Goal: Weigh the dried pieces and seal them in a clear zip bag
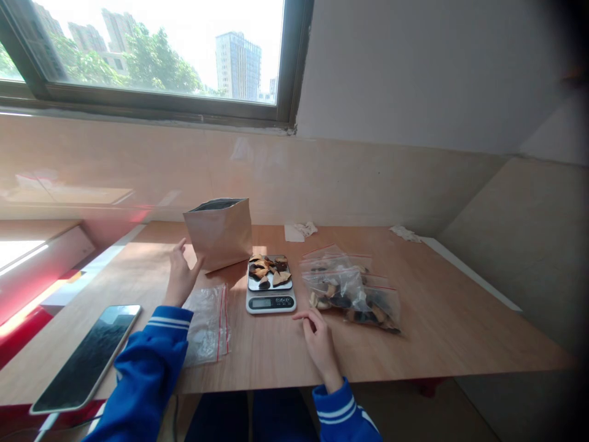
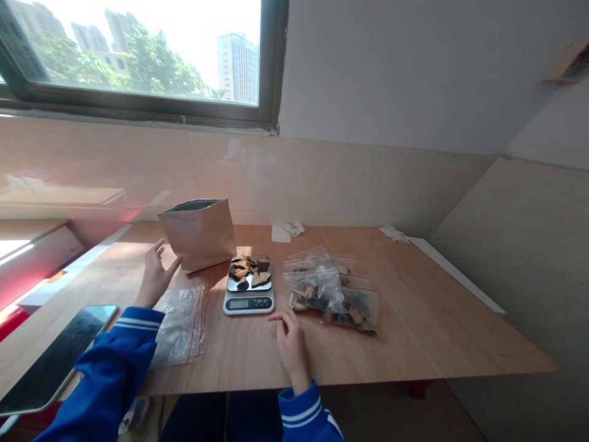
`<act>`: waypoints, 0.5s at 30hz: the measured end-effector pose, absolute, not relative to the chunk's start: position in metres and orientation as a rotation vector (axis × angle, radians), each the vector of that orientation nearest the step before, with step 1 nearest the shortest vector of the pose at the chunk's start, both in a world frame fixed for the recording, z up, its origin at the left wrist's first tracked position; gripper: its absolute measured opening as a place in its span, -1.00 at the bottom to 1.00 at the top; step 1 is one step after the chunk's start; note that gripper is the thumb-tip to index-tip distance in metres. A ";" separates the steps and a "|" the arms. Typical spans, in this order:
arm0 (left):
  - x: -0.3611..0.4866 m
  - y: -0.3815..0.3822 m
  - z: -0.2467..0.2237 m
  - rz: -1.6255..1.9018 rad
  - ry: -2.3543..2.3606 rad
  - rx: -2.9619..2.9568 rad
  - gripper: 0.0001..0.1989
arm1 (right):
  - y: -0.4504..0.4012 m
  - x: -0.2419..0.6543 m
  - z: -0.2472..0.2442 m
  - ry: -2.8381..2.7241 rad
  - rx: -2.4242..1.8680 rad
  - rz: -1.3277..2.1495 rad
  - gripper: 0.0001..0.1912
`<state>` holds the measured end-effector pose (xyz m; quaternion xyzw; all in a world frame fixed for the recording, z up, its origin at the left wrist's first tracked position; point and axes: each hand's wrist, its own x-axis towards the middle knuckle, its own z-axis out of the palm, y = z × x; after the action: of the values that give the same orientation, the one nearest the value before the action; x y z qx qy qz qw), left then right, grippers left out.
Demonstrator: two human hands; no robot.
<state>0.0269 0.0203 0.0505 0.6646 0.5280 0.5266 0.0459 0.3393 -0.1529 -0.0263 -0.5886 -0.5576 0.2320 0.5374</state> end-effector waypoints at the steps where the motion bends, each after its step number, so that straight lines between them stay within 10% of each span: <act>1: 0.024 0.006 0.048 1.541 1.628 2.011 -0.37 | -0.153 0.339 -0.026 -1.330 -1.405 0.559 -0.71; 7: 0.019 -0.077 0.024 0.678 1.369 2.272 -0.56 | -0.154 0.339 -0.026 -1.351 -1.407 0.561 -0.72; 15: 0.033 -0.085 0.012 0.727 1.467 2.323 -0.72 | -0.155 0.336 -0.023 -1.343 -1.383 0.542 -0.72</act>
<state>0.0335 -0.0848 0.0119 0.8082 0.5106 0.2528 0.1493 0.3359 -0.1549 -0.0229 -0.5816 -0.5649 0.2278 0.5392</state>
